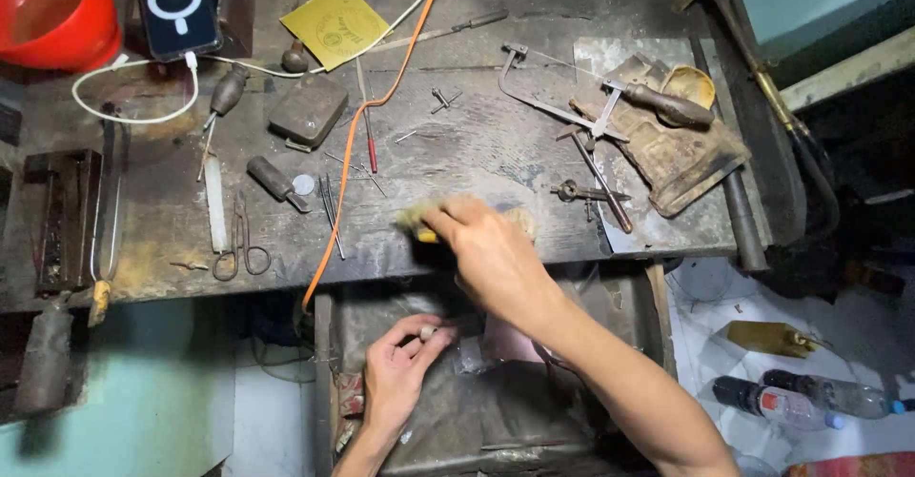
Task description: Refining a metal ring using a file, followed by cleaning the area and performing fine adjustments with a probe.
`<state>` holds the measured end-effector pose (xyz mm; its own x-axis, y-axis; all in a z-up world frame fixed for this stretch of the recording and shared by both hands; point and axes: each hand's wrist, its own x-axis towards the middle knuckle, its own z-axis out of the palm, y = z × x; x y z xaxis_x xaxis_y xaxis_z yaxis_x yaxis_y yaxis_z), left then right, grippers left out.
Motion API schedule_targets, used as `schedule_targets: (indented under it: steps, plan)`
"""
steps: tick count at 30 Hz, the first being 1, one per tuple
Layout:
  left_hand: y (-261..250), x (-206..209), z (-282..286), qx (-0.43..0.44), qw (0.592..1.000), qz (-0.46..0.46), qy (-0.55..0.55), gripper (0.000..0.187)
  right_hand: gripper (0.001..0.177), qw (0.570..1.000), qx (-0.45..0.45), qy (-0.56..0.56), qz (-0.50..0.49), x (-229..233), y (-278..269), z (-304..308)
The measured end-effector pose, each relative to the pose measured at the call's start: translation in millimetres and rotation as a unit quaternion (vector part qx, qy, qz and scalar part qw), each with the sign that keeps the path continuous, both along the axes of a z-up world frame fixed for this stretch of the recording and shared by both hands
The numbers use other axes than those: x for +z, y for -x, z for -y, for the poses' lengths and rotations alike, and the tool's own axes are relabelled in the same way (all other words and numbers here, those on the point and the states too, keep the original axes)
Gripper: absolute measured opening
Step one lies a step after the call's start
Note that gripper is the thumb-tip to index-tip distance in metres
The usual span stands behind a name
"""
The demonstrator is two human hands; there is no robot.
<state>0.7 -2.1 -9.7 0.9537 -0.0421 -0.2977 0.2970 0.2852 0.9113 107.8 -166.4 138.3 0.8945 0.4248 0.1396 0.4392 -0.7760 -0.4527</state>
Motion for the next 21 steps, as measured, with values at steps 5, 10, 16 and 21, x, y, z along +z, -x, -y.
schedule_targets:
  steps: [5, 10, 16, 21]
  plan:
    - [3.5, -26.0, -5.3, -0.005, 0.999, 0.04, -0.022, 0.008, 0.049, 0.992, 0.036, 0.037, -0.118, 30.3, 27.3, 8.5]
    - [4.1, -10.4, -4.8, -0.021, 0.994, 0.103, 0.018, 0.007, 0.036, 0.993, -0.03, 0.053, -0.105, 2.0, 46.6, 20.9]
    - [11.0, -45.1, 1.6, 0.064, 0.989, -0.037, 0.128, 0.036, 0.033, 0.973, -0.065, -0.22, 0.026, -10.5, 116.5, 26.5]
    - [9.3, -3.4, 19.0, 0.037, 0.977, -0.135, 0.163, 0.036, 0.033, 0.965, -0.183, -0.183, 0.028, -49.7, 141.6, 40.5]
